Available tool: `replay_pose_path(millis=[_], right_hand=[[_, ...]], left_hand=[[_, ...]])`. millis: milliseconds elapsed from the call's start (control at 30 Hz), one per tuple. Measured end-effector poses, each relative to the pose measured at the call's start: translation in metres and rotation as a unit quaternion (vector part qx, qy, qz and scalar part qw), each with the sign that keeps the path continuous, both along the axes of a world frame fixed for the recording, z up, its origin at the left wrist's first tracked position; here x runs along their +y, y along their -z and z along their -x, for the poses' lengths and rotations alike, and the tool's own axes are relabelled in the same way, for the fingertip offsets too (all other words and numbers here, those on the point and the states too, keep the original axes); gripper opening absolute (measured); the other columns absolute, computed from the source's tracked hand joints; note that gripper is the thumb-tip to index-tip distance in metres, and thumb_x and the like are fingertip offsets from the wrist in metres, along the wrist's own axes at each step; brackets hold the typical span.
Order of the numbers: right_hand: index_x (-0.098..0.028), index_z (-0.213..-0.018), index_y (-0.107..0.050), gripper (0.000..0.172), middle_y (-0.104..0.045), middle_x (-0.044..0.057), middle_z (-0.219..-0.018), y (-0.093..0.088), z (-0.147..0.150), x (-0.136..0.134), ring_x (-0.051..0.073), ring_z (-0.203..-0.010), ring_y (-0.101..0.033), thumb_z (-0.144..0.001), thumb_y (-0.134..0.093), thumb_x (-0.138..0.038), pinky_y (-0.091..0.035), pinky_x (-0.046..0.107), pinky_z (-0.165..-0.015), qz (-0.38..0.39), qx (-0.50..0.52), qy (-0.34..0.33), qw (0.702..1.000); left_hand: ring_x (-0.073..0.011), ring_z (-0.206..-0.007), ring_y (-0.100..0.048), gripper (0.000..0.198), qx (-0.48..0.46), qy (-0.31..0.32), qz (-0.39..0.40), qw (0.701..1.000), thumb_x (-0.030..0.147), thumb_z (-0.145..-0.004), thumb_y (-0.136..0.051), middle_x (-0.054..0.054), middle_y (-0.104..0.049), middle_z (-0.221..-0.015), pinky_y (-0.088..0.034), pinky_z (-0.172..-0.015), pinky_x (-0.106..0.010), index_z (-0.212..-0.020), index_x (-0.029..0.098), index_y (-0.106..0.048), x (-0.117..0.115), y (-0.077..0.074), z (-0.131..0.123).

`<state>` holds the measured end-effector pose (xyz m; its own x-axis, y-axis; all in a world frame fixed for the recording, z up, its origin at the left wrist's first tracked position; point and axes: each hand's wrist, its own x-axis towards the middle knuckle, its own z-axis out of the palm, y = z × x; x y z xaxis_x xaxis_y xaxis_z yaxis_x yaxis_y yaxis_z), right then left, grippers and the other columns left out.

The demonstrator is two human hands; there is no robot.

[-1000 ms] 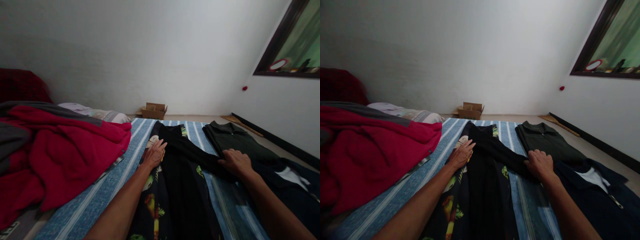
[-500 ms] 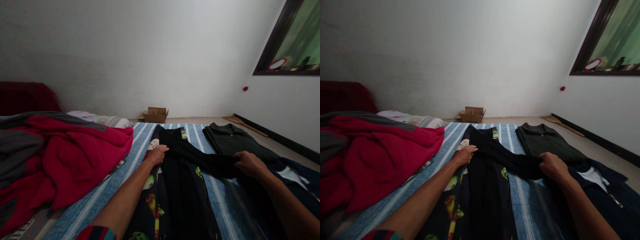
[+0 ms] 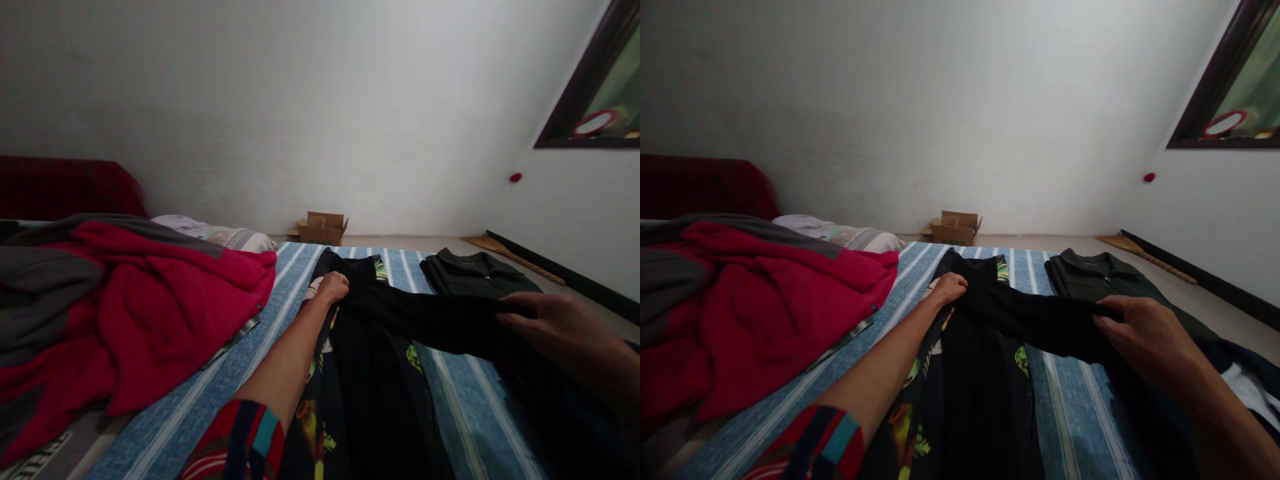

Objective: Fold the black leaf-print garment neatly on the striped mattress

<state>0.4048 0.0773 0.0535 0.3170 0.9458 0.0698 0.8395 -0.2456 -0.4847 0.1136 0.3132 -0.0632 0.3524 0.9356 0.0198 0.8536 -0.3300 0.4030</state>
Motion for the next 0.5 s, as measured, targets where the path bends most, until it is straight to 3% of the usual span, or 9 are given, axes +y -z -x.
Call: replay_pose_path(millis=[133, 200, 300, 400, 500], right_hand=[[-0.027, -0.088, -0.067, 0.029, -0.067, 0.008, -0.066, -0.015, 0.068, -0.026, 0.019, -0.05, -0.058, -0.074, -0.05, -0.044, -0.04, 0.027, -0.04, -0.057, 0.063, -0.087, 0.993], [-0.026, -0.084, -0.066, 0.029, -0.064, 0.004, -0.058, -0.013, 0.113, -0.035, 0.015, -0.042, -0.053, -0.081, -0.042, -0.043, -0.035, 0.024, -0.037, -0.016, 0.063, -0.215, 0.974], [-0.021, -0.075, -0.065, 0.015, -0.069, 0.006, -0.068, 0.0, 0.176, -0.034, 0.017, -0.052, -0.061, -0.075, -0.051, -0.027, -0.033, 0.023, -0.041, 0.101, -0.03, -0.358, 0.928], [-0.018, -0.086, -0.068, 0.019, -0.071, 0.011, -0.078, 0.02, 0.218, -0.025, 0.027, -0.068, -0.068, -0.077, -0.053, -0.026, -0.035, 0.026, -0.045, 0.199, -0.113, -0.409, 0.883], [-0.018, -0.089, -0.069, 0.021, -0.071, 0.01, -0.073, 0.047, 0.236, -0.02, 0.028, -0.068, -0.068, -0.078, -0.051, -0.021, -0.04, 0.028, -0.048, 0.215, -0.145, -0.423, 0.868]], left_hand=[[-0.0215, -0.104, -0.057, 0.028, 0.011, -0.002, 0.019, 1.0, 0.033, -0.087, -0.056, -0.008, -0.058, -0.117, -0.046, -0.089, -0.044, -0.111, 0.016, -0.058, 0.014, 0.003, -0.008], [-0.0217, -0.103, -0.057, 0.029, 0.012, 0.005, 0.036, 0.999, 0.032, -0.087, -0.057, -0.007, -0.057, -0.117, -0.048, -0.086, -0.042, -0.113, 0.017, -0.057, 0.021, 0.003, -0.01], [-0.021, -0.101, -0.057, 0.028, 0.006, 0.014, 0.057, 0.998, 0.032, -0.088, -0.057, -0.007, -0.057, -0.115, -0.049, -0.084, -0.04, -0.112, 0.018, -0.057, 0.029, 0.003, -0.011], [-0.0204, -0.099, -0.058, 0.026, -0.017, 0.014, 0.065, 0.998, 0.032, -0.087, -0.057, -0.006, -0.059, -0.112, -0.05, -0.083, -0.039, -0.109, 0.017, -0.058, 0.031, 0.005, -0.009], [-0.0188, -0.093, -0.06, 0.022, -0.061, 0.001, 0.064, 0.996, 0.033, -0.087, -0.057, -0.006, -0.063, -0.103, -0.049, -0.08, -0.036, -0.101, 0.016, -0.061, 0.03, 0.008, -0.007]])
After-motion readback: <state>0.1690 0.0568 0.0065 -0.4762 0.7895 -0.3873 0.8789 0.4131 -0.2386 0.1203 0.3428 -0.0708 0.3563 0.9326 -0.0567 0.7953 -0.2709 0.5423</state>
